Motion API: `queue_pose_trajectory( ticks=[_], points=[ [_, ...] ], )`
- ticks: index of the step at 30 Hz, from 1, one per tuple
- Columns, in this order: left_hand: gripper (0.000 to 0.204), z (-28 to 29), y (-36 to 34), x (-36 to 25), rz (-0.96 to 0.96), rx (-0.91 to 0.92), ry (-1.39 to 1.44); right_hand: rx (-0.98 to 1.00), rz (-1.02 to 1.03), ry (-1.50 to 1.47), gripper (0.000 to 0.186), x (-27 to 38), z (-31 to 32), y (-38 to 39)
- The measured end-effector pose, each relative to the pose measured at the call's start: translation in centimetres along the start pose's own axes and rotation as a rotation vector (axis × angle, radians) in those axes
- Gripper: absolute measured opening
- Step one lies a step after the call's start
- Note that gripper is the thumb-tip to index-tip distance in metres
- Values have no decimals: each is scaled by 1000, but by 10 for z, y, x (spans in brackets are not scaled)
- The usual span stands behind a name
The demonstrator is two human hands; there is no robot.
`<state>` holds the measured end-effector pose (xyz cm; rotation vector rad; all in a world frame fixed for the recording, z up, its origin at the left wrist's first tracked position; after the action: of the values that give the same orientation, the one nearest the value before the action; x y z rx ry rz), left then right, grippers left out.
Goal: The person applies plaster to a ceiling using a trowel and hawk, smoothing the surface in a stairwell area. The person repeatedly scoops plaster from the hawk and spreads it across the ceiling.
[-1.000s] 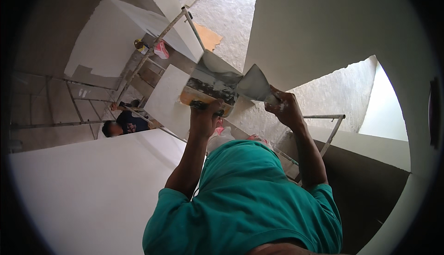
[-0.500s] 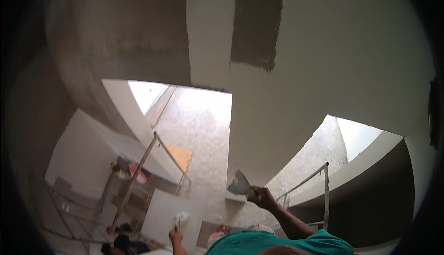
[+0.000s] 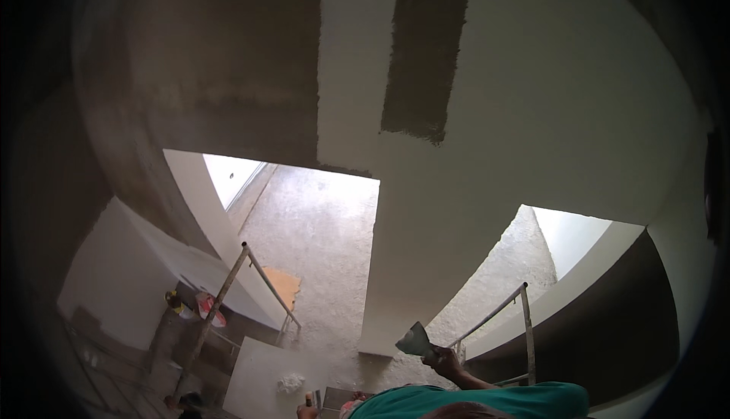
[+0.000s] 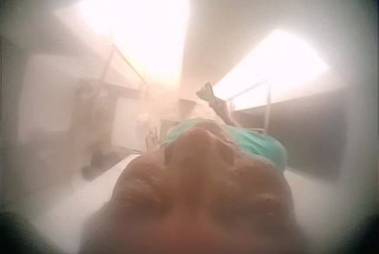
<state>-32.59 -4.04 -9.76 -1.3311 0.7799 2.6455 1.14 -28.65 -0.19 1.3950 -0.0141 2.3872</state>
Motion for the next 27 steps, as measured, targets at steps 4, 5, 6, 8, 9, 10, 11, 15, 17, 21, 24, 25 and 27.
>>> queue_pose_trajectory(
  ticks=[4,5,6,8,9,10,11,15,17,21,24,25,27],
  points=[
    [31,-3,-21,-22,-36,0,-38,33,-21,-5,47,20,0,-8],
    [31,-8,-28,-29,-47,14,-54,18,-11,1,48,19,2,-7],
    [31,-13,-31,-36,-52,25,-66,22,5,15,48,15,7,-6],
    [31,-11,-41,-45,-60,33,-95,5,4,-8,48,14,10,-1],
    [31,-16,-46,-43,-50,49,-113,-15,-24,-36,48,14,15,7],
    [31,-22,-49,-41,-39,60,-125,-34,-49,-64,48,12,16,15],
    [31,-31,-52,-39,-34,79,-141,-98,34,-62,48,0,19,20],
    [31,-38,-61,-2,79,106,-183,-151,6,-44,49,-18,22,32],
    [31,-34,-53,38,179,110,-183,-194,27,-54,43,-19,24,33],
    [32,-57,33,217,505,241,-198,-158,-5,-94,19,-16,22,33],
    [33,-68,98,297,573,264,-260,-85,-141,-239,15,-12,14,28],
    [35,-61,105,295,571,184,-269,-87,-90,-245,11,-29,10,21],
    [36,-41,114,268,633,108,-194,-59,29,-219,9,-10,4,17]
  ],
)
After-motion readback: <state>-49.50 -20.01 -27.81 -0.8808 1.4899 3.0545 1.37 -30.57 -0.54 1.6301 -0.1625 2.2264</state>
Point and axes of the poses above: each hand's wrist, its own y-axis away from the middle knuckle, its own z-axis out of the back of the hand, x = y × z, the point moved 8 cm from there along -y, towards the middle knuckle, and after that the axes turned 9 degrees about x, right-handed, at the moved point
